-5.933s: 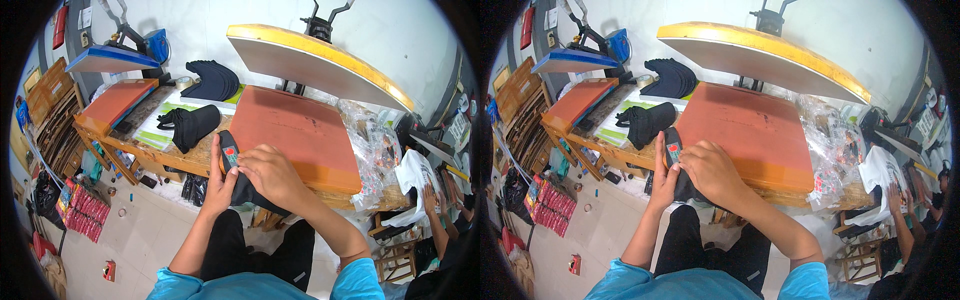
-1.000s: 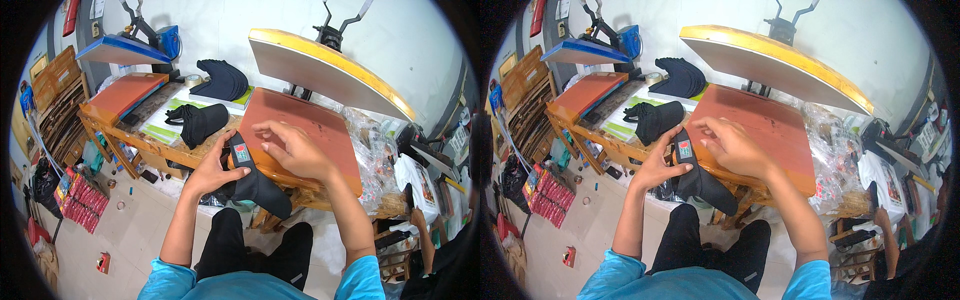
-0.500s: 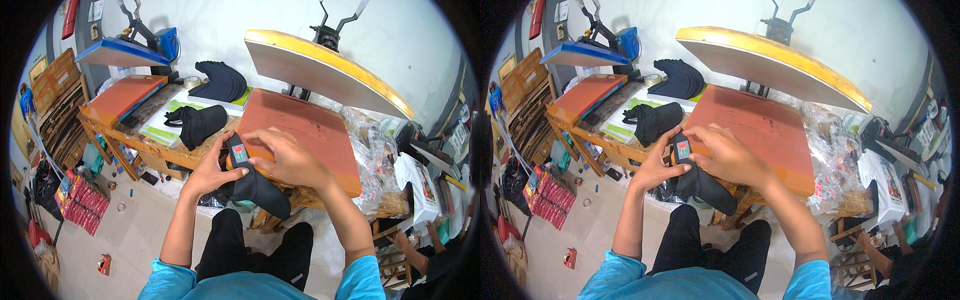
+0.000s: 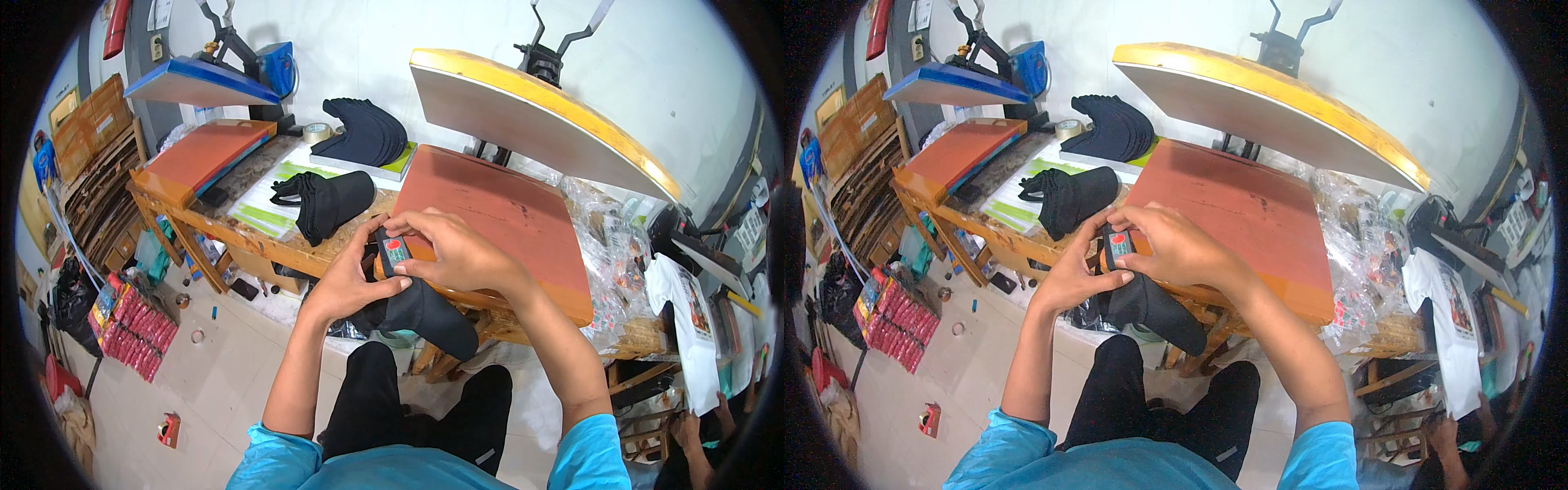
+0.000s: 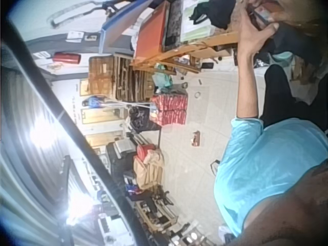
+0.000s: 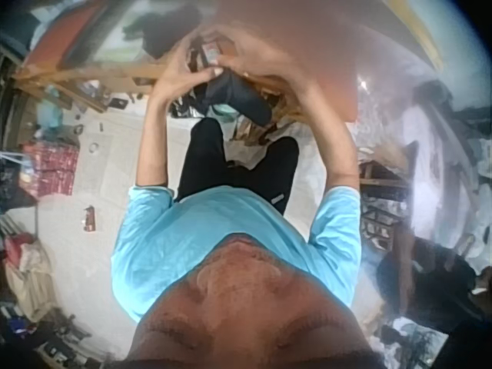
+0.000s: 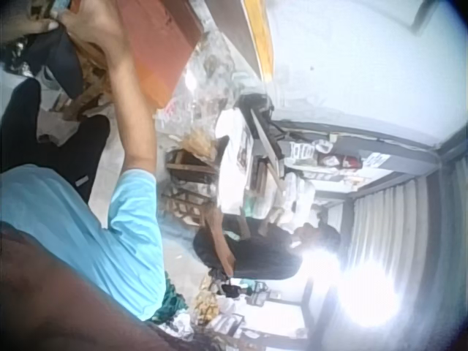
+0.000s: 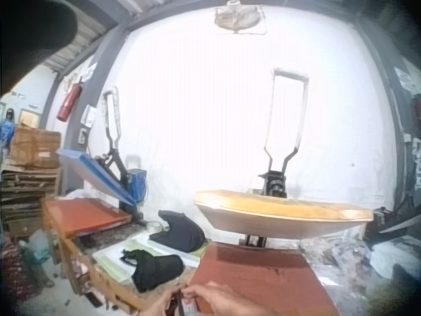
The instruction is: The person prepares a black hat, aligns a small graphic label on it, and uses a manual heat press to secure the design onto the fabric.
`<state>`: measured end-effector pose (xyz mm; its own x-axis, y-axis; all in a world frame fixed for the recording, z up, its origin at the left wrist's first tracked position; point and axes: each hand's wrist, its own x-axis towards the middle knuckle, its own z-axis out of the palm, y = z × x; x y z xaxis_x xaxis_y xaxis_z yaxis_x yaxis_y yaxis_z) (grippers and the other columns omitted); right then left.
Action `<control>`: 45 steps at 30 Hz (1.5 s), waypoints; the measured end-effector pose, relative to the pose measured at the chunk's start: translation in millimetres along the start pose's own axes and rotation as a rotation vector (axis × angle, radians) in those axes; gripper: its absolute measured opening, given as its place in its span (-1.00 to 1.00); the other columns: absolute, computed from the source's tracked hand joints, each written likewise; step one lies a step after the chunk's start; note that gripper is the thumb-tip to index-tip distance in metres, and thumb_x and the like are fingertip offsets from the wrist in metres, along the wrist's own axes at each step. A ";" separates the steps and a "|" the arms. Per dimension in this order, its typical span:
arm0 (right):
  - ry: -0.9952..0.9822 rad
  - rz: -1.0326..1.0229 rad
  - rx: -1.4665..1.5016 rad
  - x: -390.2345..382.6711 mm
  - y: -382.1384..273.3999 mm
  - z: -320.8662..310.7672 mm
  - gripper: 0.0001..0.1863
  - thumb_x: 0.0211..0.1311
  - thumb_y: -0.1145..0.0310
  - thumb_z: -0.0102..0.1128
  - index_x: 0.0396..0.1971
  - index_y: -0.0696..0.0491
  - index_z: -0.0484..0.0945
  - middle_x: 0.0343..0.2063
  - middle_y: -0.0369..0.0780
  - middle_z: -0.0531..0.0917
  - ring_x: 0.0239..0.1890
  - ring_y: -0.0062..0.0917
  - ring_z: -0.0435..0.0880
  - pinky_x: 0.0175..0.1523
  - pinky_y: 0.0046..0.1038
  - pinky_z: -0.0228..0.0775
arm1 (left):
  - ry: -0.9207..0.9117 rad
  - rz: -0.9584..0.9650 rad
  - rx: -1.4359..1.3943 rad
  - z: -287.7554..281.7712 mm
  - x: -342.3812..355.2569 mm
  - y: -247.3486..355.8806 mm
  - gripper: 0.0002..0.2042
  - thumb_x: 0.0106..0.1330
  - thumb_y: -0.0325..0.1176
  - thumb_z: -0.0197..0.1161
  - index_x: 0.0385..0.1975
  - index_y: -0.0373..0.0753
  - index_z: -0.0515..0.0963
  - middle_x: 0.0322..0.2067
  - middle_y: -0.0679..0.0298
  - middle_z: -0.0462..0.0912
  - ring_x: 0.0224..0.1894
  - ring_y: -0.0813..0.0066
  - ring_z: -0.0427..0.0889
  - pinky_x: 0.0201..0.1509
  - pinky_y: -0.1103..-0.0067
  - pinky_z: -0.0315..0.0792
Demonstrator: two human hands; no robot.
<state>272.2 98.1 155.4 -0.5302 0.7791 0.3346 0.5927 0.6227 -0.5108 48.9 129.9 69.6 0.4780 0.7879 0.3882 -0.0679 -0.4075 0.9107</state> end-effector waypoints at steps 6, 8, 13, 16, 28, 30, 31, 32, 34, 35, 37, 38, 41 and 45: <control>-0.002 -0.011 0.050 2.7 4.5 0.7 -0.38 0.23 0.47 0.58 0.29 0.14 0.58 0.19 -0.04 0.70 0.25 -0.21 0.71 0.43 -0.23 0.54 | 0.003 -0.005 -0.005 0.7 -0.2 0.7 0.07 0.13 -0.24 0.69 0.62 -0.37 0.18 0.48 -0.07 0.42 0.52 0.17 0.42 0.62 0.30 0.26; 0.001 -0.013 0.043 3.6 3.1 0.4 -0.37 0.22 0.46 0.59 0.29 0.13 0.57 0.18 -0.05 0.71 0.24 -0.22 0.71 0.42 -0.23 0.54 | 0.006 -0.011 -0.043 1.6 -0.9 0.4 0.07 0.13 -0.24 0.69 0.62 -0.36 0.17 0.47 -0.09 0.42 0.52 0.16 0.42 0.61 0.30 0.26; 0.012 -0.025 0.034 3.6 5.1 -0.4 -0.35 0.20 0.46 0.59 0.31 0.12 0.56 0.14 -0.07 0.75 0.22 -0.23 0.72 0.39 -0.24 0.55 | 0.001 -0.021 -0.024 1.4 0.4 1.6 0.07 0.13 -0.24 0.69 0.62 -0.37 0.17 0.46 -0.10 0.42 0.51 0.15 0.43 0.62 0.29 0.27; 0.010 -0.031 0.040 3.9 6.3 -0.4 -0.33 0.19 0.46 0.60 0.32 0.11 0.56 0.14 -0.07 0.76 0.21 -0.23 0.72 0.38 -0.24 0.56 | 0.001 -0.019 -0.005 0.8 0.1 1.4 0.06 0.13 -0.23 0.69 0.61 -0.36 0.18 0.46 -0.10 0.42 0.51 0.14 0.43 0.62 0.29 0.27; 0.002 -0.029 0.038 4.5 9.2 0.8 -0.33 0.21 0.47 0.60 0.33 0.10 0.56 0.17 -0.09 0.75 0.23 -0.24 0.70 0.39 -0.23 0.54 | -0.001 -0.020 0.009 0.9 -0.4 4.1 0.07 0.13 -0.22 0.69 0.62 -0.36 0.17 0.45 -0.08 0.44 0.49 0.17 0.46 0.60 0.31 0.29; 0.004 -0.025 0.047 4.2 7.8 0.7 -0.34 0.21 0.47 0.59 0.33 0.10 0.56 0.17 -0.09 0.75 0.23 -0.24 0.70 0.40 -0.23 0.54 | -0.002 -0.027 0.011 0.8 -0.5 5.7 0.07 0.13 -0.22 0.69 0.62 -0.36 0.16 0.45 -0.07 0.44 0.49 0.19 0.46 0.60 0.31 0.30; 0.002 -0.020 0.047 4.5 7.5 0.9 -0.34 0.21 0.47 0.59 0.33 0.11 0.56 0.17 -0.09 0.75 0.24 -0.24 0.70 0.40 -0.23 0.54 | -0.004 -0.027 0.010 0.6 -0.5 6.1 0.08 0.13 -0.23 0.70 0.62 -0.36 0.16 0.45 -0.07 0.44 0.49 0.19 0.45 0.60 0.31 0.30; 0.001 -0.014 0.046 4.8 7.2 1.2 -0.34 0.21 0.48 0.59 0.33 0.11 0.56 0.17 -0.09 0.75 0.24 -0.24 0.70 0.40 -0.23 0.54 | -0.006 -0.028 0.009 0.5 -0.4 6.2 0.08 0.13 -0.24 0.70 0.62 -0.36 0.16 0.46 -0.06 0.43 0.49 0.20 0.45 0.60 0.31 0.30; -0.001 -0.013 0.048 5.0 7.4 1.2 -0.34 0.21 0.47 0.59 0.33 0.11 0.56 0.18 -0.09 0.74 0.24 -0.24 0.70 0.41 -0.23 0.53 | -0.012 -0.019 0.008 0.2 -0.1 6.0 0.08 0.14 -0.25 0.70 0.62 -0.37 0.15 0.47 -0.06 0.41 0.49 0.21 0.45 0.60 0.31 0.31; -0.001 -0.017 0.049 4.8 8.5 1.0 -0.34 0.21 0.46 0.60 0.33 0.10 0.56 0.18 -0.09 0.74 0.25 -0.24 0.70 0.41 -0.23 0.53 | -0.015 -0.014 0.007 0.1 0.3 5.8 0.08 0.14 -0.26 0.70 0.62 -0.37 0.15 0.47 -0.06 0.40 0.49 0.21 0.44 0.59 0.31 0.31; 0.019 -0.028 0.019 3.7 5.1 0.0 -0.34 0.21 0.45 0.61 0.32 0.10 0.57 0.18 -0.09 0.74 0.25 -0.23 0.69 0.41 -0.21 0.53 | -0.018 -0.023 -0.018 -0.4 0.1 4.2 0.07 0.14 -0.28 0.70 0.62 -0.38 0.15 0.48 -0.05 0.39 0.49 0.23 0.44 0.59 0.32 0.31; 0.040 -0.033 -0.014 -0.1 0.2 -1.7 -0.34 0.21 0.44 0.61 0.32 0.10 0.57 0.18 -0.09 0.74 0.25 -0.21 0.69 0.40 -0.20 0.52 | -0.020 -0.026 -0.031 -0.2 0.3 3.9 0.07 0.15 -0.29 0.70 0.63 -0.38 0.14 0.48 -0.05 0.38 0.49 0.24 0.44 0.59 0.32 0.31; 0.158 -0.075 -0.201 -17.6 -31.6 -13.6 -0.35 0.20 0.41 0.62 0.30 0.09 0.59 0.16 -0.09 0.74 0.25 -0.17 0.69 0.38 -0.18 0.52 | -0.029 -0.045 -0.116 3.3 0.8 8.5 0.07 0.16 -0.32 0.69 0.63 -0.39 0.14 0.48 -0.04 0.38 0.48 0.27 0.44 0.60 0.34 0.32; 0.369 -0.231 -0.517 -38.0 -85.1 -45.6 -0.43 0.19 0.41 0.59 0.23 0.09 0.65 0.14 -0.09 0.76 0.23 -0.15 0.70 0.35 -0.21 0.47 | -0.011 -0.043 0.002 0.6 -2.1 8.7 0.05 0.16 -0.42 0.66 0.65 -0.28 0.14 0.51 0.10 0.32 0.48 0.32 0.44 0.54 0.36 0.39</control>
<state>269.6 18.8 222.2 -0.4902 0.5385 0.6854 0.7517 0.6592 0.0196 47.8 124.5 76.7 0.4905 0.7994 0.3469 -0.0449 -0.3744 0.9262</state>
